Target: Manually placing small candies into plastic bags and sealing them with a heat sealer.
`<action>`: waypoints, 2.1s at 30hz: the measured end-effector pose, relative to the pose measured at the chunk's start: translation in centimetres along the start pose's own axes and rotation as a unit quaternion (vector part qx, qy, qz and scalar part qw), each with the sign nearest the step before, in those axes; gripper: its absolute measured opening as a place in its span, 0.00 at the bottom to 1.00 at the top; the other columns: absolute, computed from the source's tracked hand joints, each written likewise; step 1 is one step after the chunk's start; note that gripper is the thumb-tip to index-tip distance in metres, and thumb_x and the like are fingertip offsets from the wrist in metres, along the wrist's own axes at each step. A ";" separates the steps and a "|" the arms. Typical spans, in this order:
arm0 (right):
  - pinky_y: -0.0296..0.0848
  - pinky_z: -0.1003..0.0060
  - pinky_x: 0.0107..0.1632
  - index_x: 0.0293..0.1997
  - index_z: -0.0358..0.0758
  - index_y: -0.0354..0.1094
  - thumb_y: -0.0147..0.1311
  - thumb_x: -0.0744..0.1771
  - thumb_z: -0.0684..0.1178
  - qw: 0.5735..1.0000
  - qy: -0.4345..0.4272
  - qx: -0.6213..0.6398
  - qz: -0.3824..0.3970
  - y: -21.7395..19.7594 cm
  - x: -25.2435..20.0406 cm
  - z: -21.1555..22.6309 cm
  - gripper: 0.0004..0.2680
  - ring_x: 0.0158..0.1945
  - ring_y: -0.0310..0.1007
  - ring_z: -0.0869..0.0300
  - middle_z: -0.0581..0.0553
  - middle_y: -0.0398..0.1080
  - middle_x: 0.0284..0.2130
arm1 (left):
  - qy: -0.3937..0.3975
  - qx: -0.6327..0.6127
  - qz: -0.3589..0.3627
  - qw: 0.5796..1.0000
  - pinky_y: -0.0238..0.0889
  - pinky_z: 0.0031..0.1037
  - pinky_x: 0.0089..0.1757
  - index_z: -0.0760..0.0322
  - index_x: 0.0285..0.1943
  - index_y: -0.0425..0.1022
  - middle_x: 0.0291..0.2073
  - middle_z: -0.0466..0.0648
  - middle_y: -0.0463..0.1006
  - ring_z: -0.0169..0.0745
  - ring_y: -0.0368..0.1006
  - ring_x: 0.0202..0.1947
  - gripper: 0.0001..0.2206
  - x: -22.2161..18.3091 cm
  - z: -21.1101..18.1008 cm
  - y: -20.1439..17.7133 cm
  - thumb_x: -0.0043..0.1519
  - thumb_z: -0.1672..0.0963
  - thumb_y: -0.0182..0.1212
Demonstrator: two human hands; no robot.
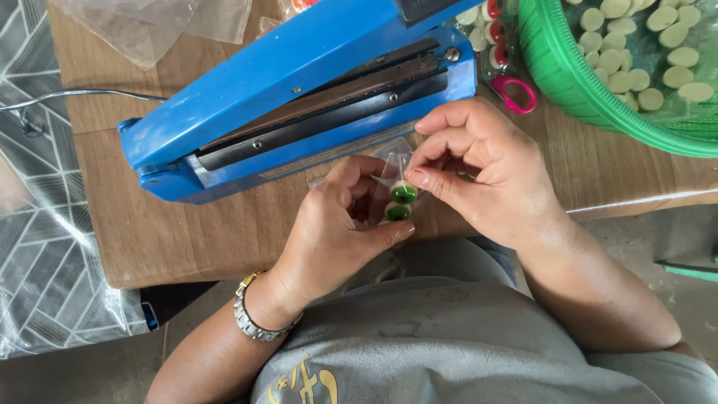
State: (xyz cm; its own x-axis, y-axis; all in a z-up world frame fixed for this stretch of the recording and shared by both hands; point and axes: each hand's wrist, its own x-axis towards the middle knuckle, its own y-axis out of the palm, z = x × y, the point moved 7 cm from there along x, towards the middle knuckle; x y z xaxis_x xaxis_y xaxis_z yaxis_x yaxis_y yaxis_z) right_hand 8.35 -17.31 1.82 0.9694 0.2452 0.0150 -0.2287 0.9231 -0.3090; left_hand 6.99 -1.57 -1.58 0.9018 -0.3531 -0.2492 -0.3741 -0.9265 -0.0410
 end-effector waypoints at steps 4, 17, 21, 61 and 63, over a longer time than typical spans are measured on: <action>0.73 0.75 0.41 0.54 0.31 0.60 0.60 0.67 0.35 0.999 -0.020 -0.023 -0.011 0.0 -0.3 0.2 0.13 0.37 0.76 0.64 0.45 0.78 0.34 | 0.034 0.053 -0.016 0.998 0.69 0.20 0.34 0.62 0.54 0.68 0.29 0.44 0.76 0.30 0.73 0.28 0.20 -0.2 0.0 0.2 0.54 0.63 0.69; 0.76 0.73 0.49 0.53 0.31 0.62 0.59 0.68 0.37 0.996 -0.044 -0.070 -0.026 0.0 -0.5 0.8 0.11 0.45 0.79 0.63 0.44 0.77 0.40 | 0.100 0.092 -0.004 0.991 0.69 0.18 0.39 0.61 0.56 0.78 0.40 0.41 0.85 0.26 0.76 0.36 0.14 -0.8 -0.6 0.0 0.61 0.57 0.68; 0.74 0.73 0.46 0.56 0.32 0.60 0.57 0.69 0.37 0.997 -0.067 -0.039 -0.023 0.2 -0.5 1.4 0.11 0.42 0.77 0.62 0.42 0.76 0.40 | 0.106 0.055 -0.023 0.993 0.69 0.20 0.29 0.66 0.47 0.80 0.28 0.44 0.81 0.29 0.75 0.25 0.08 -0.6 -0.5 0.0 0.65 0.57 0.62; 0.78 0.67 0.48 0.60 0.29 0.48 0.44 0.73 0.36 0.980 -0.134 -0.113 -0.092 -0.3 1.8 4.5 0.10 0.47 0.81 0.51 0.31 0.76 0.45 | -0.050 -0.277 0.011 0.960 0.80 0.27 0.38 0.76 0.55 0.77 0.39 0.60 0.85 0.53 0.85 0.35 0.17 0.4 2.3 0.0 0.61 0.57 0.64; 0.79 0.66 0.46 0.60 0.24 0.53 0.50 0.73 0.30 0.958 -0.218 -0.144 -0.118 -1.0 0.6 5.7 0.10 0.48 0.81 0.47 0.27 0.75 0.46 | -0.047 -0.254 -0.013 0.966 0.80 0.26 0.34 0.73 0.51 0.76 0.36 0.60 0.85 0.52 0.85 0.33 0.13 0.8 1.9 -0.8 0.62 0.57 0.63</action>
State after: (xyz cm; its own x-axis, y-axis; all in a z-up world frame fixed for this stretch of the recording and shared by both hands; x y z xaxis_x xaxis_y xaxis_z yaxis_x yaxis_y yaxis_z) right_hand 8.68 -16.41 7.60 0.8474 0.1985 0.4924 0.0867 0.8633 -0.4972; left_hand 7.60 -0.86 -3.56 0.8764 -0.3379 -0.3430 -0.1757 -0.8877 0.4255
